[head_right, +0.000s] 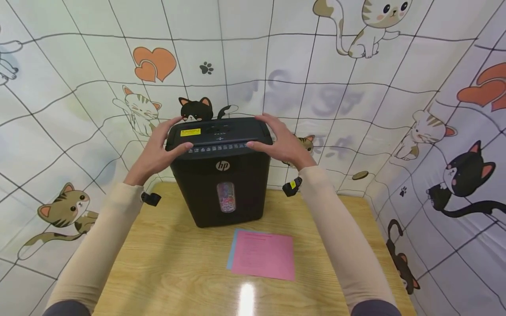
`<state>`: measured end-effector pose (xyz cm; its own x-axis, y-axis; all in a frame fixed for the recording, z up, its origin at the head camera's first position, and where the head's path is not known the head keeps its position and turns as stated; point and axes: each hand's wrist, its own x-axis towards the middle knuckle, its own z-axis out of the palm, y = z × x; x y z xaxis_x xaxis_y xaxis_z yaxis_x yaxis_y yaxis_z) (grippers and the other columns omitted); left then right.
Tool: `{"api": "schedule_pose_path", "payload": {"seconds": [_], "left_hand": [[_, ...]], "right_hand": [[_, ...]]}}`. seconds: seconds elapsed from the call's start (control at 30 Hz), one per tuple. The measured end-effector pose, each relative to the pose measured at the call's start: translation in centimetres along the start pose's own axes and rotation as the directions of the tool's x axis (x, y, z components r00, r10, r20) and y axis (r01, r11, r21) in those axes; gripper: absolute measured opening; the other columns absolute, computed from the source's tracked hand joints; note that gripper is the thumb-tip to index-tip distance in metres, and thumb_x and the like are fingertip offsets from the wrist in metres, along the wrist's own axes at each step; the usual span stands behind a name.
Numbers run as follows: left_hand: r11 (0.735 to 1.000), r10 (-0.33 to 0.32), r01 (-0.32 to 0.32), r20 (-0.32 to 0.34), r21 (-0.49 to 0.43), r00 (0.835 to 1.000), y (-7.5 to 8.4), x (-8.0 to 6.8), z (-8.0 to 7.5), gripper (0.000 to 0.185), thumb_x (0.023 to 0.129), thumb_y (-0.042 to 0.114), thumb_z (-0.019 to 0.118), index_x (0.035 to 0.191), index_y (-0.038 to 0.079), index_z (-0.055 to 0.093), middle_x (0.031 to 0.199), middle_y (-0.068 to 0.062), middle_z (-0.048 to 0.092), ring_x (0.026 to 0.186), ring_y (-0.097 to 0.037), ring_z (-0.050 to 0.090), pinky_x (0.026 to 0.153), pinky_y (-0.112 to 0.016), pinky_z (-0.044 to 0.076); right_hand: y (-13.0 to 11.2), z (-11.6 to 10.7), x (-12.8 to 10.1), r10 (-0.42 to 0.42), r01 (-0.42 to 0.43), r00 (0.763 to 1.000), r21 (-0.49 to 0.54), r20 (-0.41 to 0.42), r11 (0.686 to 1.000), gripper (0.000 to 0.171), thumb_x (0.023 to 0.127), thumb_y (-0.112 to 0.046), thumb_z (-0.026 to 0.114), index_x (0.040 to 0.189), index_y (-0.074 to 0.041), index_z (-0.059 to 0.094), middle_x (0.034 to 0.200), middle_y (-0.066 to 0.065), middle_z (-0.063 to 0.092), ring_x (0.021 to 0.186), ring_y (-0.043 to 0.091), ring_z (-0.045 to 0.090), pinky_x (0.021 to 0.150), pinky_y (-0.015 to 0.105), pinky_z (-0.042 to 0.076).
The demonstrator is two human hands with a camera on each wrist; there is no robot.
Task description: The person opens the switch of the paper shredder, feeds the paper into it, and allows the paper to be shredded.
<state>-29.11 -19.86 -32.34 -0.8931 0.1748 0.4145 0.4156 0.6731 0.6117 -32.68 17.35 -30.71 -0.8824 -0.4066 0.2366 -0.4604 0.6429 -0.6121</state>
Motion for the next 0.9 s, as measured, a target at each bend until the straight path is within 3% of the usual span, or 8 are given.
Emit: {"api": "schedule_pose_path", "payload": {"seconds": [0.33,0.53,0.77,0.9], "left_hand": [[0.997,0.073,-0.074,-0.081,-0.012,0.994,-0.2,-2.4,1.2,0.096,0.081,0.059,0.08,0.159,0.046,0.026,0.168,0.002,0.022,0.155,-0.023,0.017,0.12,-0.064,0.025],[0.986,0.16,-0.163,-0.131,-0.017,0.978,0.4,-3.9,2.2,0.102,0.075,0.058,0.086,0.159,0.046,0.028,0.168,0.005,0.023,0.157,-0.021,0.015,0.121,-0.065,0.024],[0.949,0.29,-0.307,-0.183,-0.071,0.939,1.5,-4.9,3.4,0.107,0.072,0.065,0.085,0.16,0.031,0.034,0.165,0.004,0.033,0.157,-0.023,0.02,0.124,-0.06,0.02],[0.92,0.346,-0.369,-0.167,-0.132,0.923,1.9,-5.5,4.5,0.108,0.073,0.064,0.085,0.16,0.023,0.036,0.164,0.0,0.036,0.156,-0.025,0.024,0.124,-0.059,0.022]], "right_hand": [[1.8,-0.1,-3.0,0.008,-0.008,0.999,-0.02,-0.04,1.0,0.092,0.087,-0.061,0.073,0.16,-0.048,0.02,0.173,-0.011,0.006,0.161,0.025,0.009,0.12,0.069,0.02],[2.6,0.1,-4.9,0.031,-0.032,0.997,-0.006,-0.066,0.999,0.094,0.088,-0.056,0.075,0.162,-0.04,0.02,0.174,-0.009,0.005,0.161,0.028,0.008,0.119,0.072,0.019],[4.1,0.6,-6.9,0.052,-0.052,0.995,0.002,-0.09,0.999,0.094,0.087,-0.053,0.077,0.161,-0.046,0.019,0.174,-0.009,0.006,0.161,0.028,0.008,0.118,0.073,0.02],[5.0,0.9,-8.0,0.059,-0.059,0.992,0.005,-0.108,0.998,0.095,0.086,-0.05,0.079,0.16,-0.049,0.018,0.173,-0.007,0.01,0.161,0.028,0.01,0.118,0.072,0.02]]}}
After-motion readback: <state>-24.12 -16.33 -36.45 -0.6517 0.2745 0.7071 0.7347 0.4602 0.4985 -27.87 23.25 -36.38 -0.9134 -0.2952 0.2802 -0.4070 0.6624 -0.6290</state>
